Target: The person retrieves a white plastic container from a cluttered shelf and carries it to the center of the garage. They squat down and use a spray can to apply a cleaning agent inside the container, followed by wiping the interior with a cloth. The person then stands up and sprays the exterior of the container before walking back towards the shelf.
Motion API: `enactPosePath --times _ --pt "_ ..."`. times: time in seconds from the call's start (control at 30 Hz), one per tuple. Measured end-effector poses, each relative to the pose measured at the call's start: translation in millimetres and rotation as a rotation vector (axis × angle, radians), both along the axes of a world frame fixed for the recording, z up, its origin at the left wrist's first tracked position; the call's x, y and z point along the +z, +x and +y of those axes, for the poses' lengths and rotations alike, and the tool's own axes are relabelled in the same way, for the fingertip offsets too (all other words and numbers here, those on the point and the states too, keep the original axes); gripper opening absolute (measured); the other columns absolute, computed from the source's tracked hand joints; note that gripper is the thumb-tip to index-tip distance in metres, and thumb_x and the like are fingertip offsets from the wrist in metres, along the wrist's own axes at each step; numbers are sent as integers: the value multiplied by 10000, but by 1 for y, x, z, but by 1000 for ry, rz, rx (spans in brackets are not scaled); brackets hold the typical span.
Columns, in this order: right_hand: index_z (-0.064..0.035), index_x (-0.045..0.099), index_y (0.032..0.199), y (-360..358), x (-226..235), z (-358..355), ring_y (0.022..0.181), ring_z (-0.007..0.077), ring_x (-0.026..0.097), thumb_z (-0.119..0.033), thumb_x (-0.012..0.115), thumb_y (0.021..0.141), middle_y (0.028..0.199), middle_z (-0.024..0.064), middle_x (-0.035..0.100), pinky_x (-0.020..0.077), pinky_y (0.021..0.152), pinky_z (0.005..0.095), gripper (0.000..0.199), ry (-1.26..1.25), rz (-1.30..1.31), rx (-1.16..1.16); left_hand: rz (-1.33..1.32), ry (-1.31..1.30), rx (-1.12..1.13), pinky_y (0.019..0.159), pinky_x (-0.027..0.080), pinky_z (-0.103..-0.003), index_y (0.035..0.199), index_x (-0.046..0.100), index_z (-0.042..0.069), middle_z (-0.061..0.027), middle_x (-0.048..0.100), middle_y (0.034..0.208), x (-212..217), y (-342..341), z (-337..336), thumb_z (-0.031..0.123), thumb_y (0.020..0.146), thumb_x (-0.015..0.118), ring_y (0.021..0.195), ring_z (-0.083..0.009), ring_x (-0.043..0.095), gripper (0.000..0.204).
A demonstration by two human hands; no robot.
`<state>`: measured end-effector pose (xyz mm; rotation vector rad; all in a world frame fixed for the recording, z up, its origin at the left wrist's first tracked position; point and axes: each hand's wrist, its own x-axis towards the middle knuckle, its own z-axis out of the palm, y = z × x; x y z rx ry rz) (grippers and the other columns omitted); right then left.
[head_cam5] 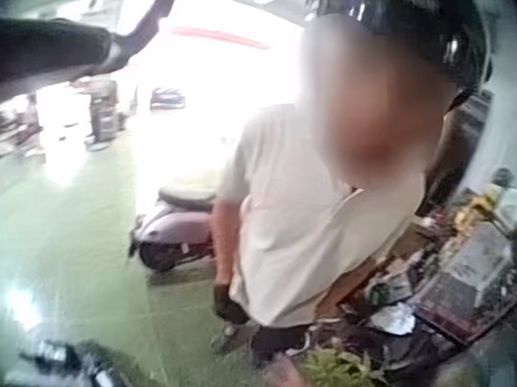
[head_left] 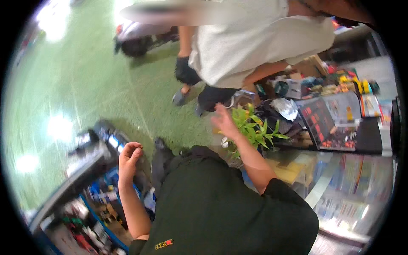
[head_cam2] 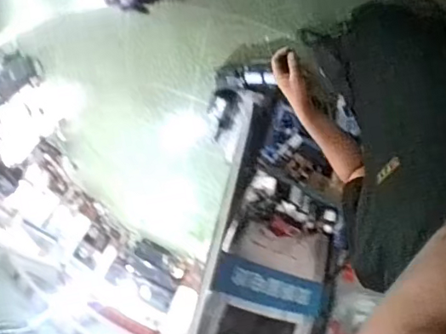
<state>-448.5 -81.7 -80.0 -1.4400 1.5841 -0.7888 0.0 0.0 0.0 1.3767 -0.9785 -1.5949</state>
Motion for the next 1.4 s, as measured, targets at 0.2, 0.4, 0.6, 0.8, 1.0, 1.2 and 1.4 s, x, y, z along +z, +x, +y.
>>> enactPosePath --times 0.2,0.4,0.6,0.8,1.0,1.2,1.4 --pt "-158 78 1600 -216 65 -124 1452 258 281 -555 519 983 1611 85 208 133 1200 493 856 -598 -476 -848 -49 -313 -7 1027 415 -380 1441 422 43 -119 480 1425 -2 -54 -178 302 971 610 1273 -260 502 568" --pt "-166 340 1519 -246 75 -289 1340 268 429 -656 506 945 1492 64 433 312 1124 523 773 -459 -1072 -652 195 -358 68 1115 335 -461 1550 243 54 -172 316 1565 40 -207 -359 456 982 570 1422 -308 350 768" --pt "-47 483 1375 -168 96 -391 1251 259 538 -461 604 972 1324 100 587 448 1048 435 591 -481 -1222 -304 -39 -319 244 1128 321 -416 1475 371 -22 -166 471 1470 -7 -254 -538 513 1005 508 1373 -276 418 726" --pt "-84 576 1212 -92 200 -589 791 213 641 -223 693 921 983 71 657 530 623 360 343 -316 -1362 -298 145 -484 300 1010 445 -408 1413 441 -38 -210 576 1310 44 -356 -635 442 1005 537 1189 -289 565 638" --pt "22 590 1172 22 153 -618 644 144 544 -127 641 960 868 54 591 430 574 269 265 -509 -1118 -19 442 -529 236 1039 407 -392 1466 399 18 -137 531 1386 180 -319 -691 408 1004 550 1283 -243 500 623" --pt "26 535 1320 34 -28 -458 839 130 603 -187 594 1007 967 43 644 503 734 317 383 209 -791 239 66 -312 -32 921 497 -344 1249 601 38 -80 674 1172 68 -214 -600 352 1016 558 1054 -193 650 394" --pt "-22 599 1287 -62 -184 -298 858 152 662 -200 673 953 1050 57 689 541 726 309 386 824 -203 112 54 401 140 853 515 -334 1326 569 41 -88 668 1205 -165 -86 -388 316 1028 538 1065 -194 643 406"
